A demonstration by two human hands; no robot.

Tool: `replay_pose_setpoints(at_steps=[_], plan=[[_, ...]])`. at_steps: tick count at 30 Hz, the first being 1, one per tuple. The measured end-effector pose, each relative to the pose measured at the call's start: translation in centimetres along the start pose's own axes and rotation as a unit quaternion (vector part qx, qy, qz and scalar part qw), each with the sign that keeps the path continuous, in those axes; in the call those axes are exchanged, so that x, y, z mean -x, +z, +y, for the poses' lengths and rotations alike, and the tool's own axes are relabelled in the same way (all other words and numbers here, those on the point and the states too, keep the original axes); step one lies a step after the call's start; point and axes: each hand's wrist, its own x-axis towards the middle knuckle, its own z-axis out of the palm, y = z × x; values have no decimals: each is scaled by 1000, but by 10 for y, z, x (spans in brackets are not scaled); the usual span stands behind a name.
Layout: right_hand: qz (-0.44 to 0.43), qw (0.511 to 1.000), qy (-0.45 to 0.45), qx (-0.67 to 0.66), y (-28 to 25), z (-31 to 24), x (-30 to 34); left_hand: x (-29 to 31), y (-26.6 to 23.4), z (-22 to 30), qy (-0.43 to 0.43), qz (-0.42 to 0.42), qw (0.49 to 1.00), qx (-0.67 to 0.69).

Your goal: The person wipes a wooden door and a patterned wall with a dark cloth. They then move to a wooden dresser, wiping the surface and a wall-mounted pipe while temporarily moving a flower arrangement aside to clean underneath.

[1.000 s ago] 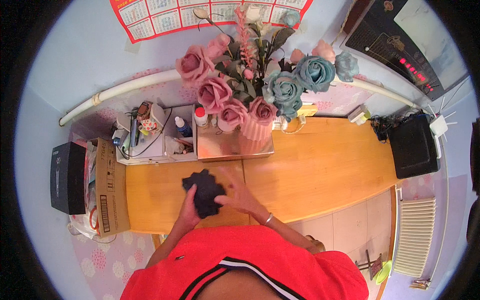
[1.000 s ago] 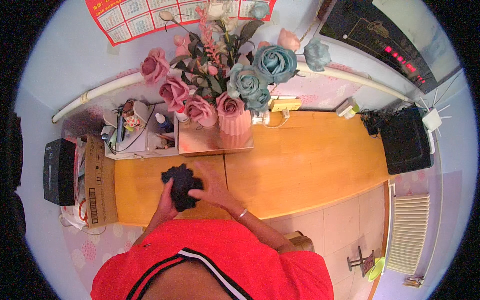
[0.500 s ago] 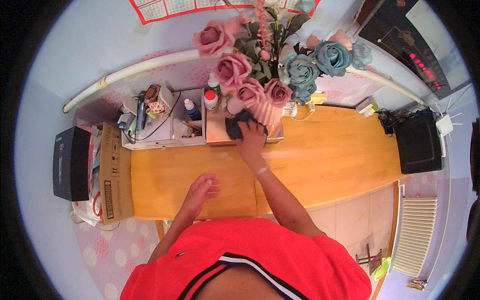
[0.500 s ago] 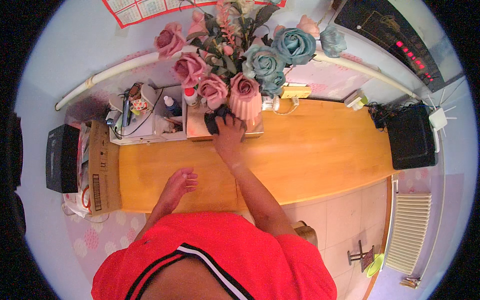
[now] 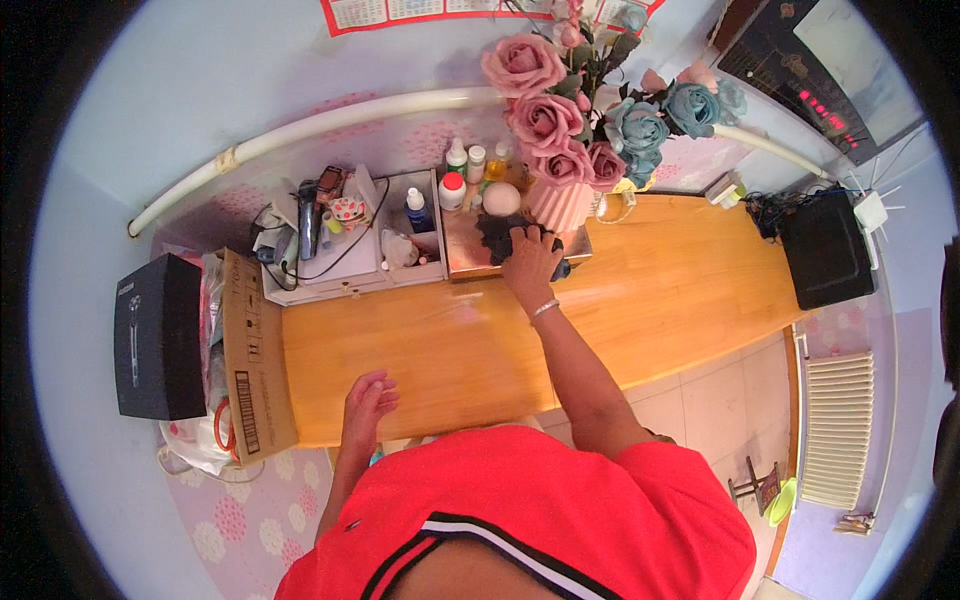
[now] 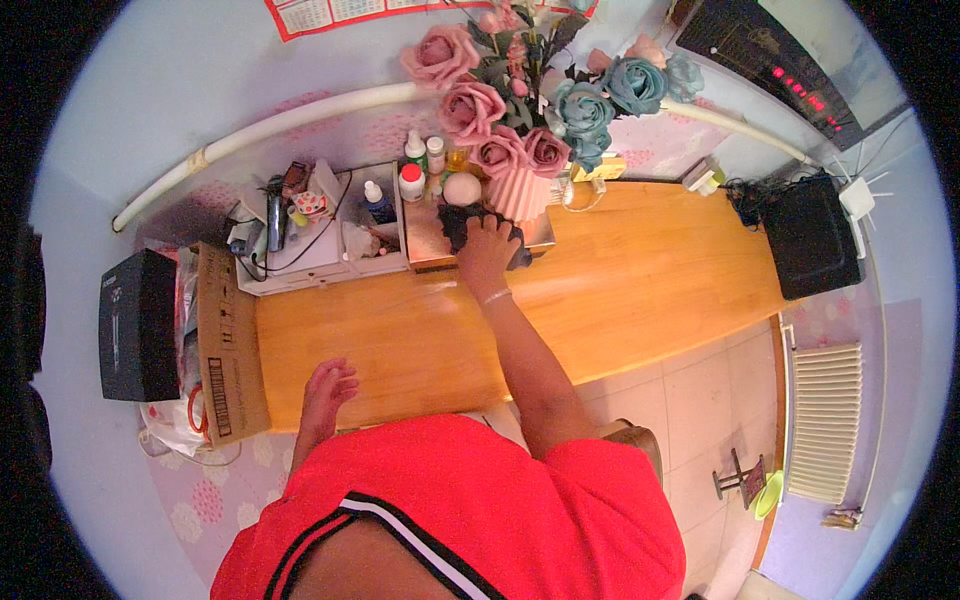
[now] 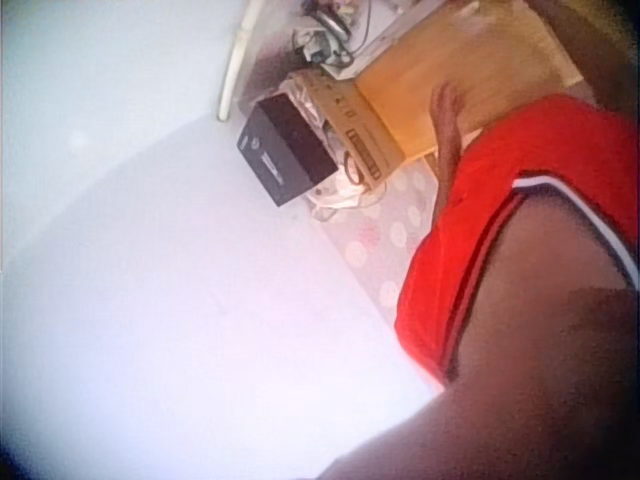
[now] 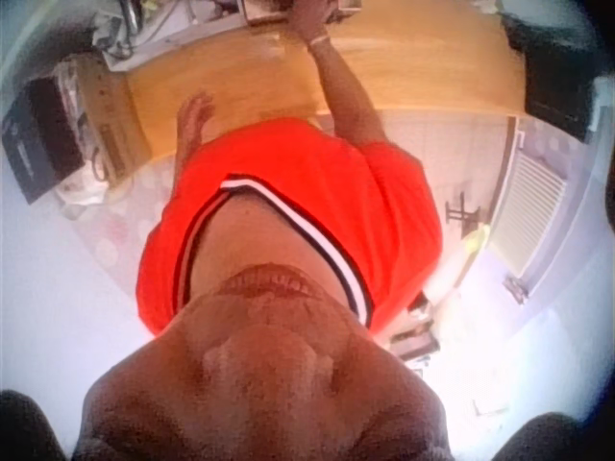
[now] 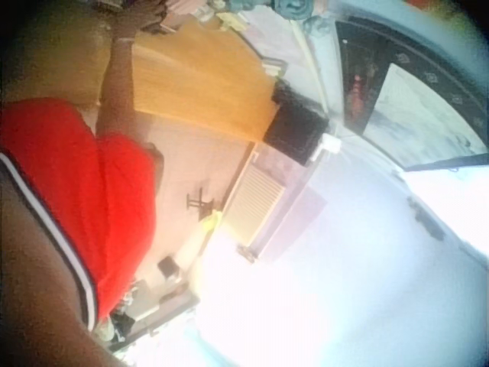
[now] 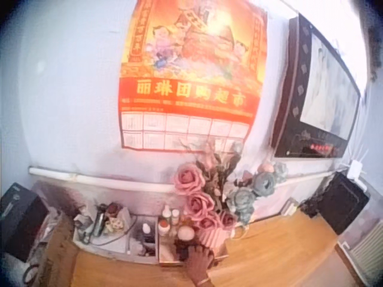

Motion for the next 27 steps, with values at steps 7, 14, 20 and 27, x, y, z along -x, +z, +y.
replay_pose_setpoints(at_steps=[7, 14, 20, 27], plan=[[-128, 986, -102, -9, -3, -38, 1, 6, -47, -24, -57, 31, 996, 55], [-68, 993, -46, 81, -21, 87, 17, 5, -62, -29, -30, 36, 999, 16], [-107, 987, 89, 79, -21, 147, -10, 3, -68, -34, -58, 54, 996, 36], [-51, 991, -89, -84, -21, 83, 42, -4, -46, -30, -37, 49, 998, 10]])
